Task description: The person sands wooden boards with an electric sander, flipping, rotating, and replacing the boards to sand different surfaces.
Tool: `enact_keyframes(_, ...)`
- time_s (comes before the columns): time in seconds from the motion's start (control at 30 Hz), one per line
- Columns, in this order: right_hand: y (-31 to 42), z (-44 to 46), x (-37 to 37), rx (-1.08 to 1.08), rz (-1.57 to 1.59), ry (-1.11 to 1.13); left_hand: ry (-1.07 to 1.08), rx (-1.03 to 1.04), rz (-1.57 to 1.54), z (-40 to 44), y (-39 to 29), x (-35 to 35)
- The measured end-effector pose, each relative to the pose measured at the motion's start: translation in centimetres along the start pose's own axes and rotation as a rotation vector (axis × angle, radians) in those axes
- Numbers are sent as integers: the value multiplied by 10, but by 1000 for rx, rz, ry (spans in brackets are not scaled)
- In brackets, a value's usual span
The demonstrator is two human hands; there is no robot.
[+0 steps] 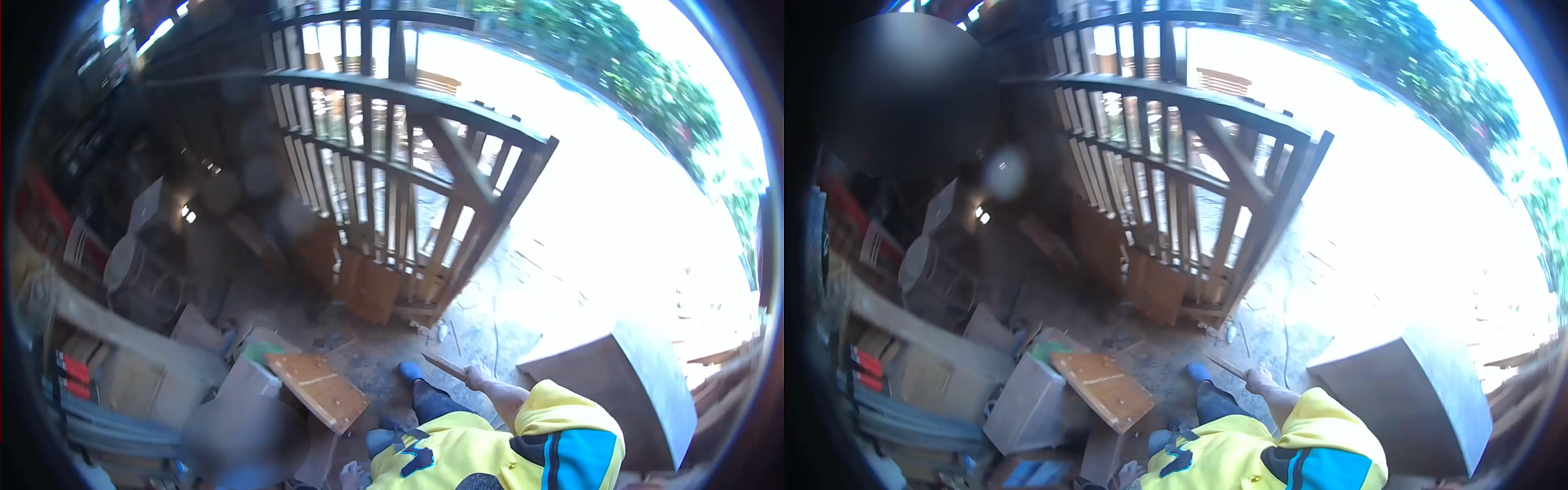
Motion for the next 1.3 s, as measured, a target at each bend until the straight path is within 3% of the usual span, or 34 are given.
enact_keyframes(0.17,-82,-105,74,247,118,-2,243,148,370,23,-31,5)
enact_keyframes(0.37,-128,-214,159,582,382,-57,485,433,789,56,-105,46)
enact_keyframes(0.57,-141,-285,250,769,630,-170,472,628,886,100,-213,127)
enact_keyframes(0.63,-157,-287,288,767,616,-125,442,597,941,109,-261,170)
enact_keyframes(0.7,-161,-291,279,805,760,-49,403,541,1022,108,-284,196)
enact_keyframes(0.77,-175,-285,277,810,819,-107,438,226,714,109,-325,237)
enact_keyframes(0.9,-192,-271,270,879,884,-143,429,479,941,94,-406,310)
enact_keyframes(0.97,-207,-252,285,830,862,-225,474,727,1043,98,-441,344)
enact_keyframes(1.0,-203,-250,278,852,898,-238,489,747,1079,98,-458,362)
enact_keyframes(1.07,-212,-247,243,717,797,-299,547,570,973,94,-479,400)
enact_keyframes(1.13,-226,-231,235,753,822,-355,563,810,1092,65,-509,434)
enact_keyframes(1.3,-265,-199,171,773,768,-517,749,911,958,1,-559,531)
Point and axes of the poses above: each hand's wrist, its own z-axis towards the middle knuckle, its own x-axis out of the palm, y = z × x, the point moved 2 cm from there along z, towards the middle knuckle, and after that the axes turned 11 degrees about -x, right-handed, at the moved point
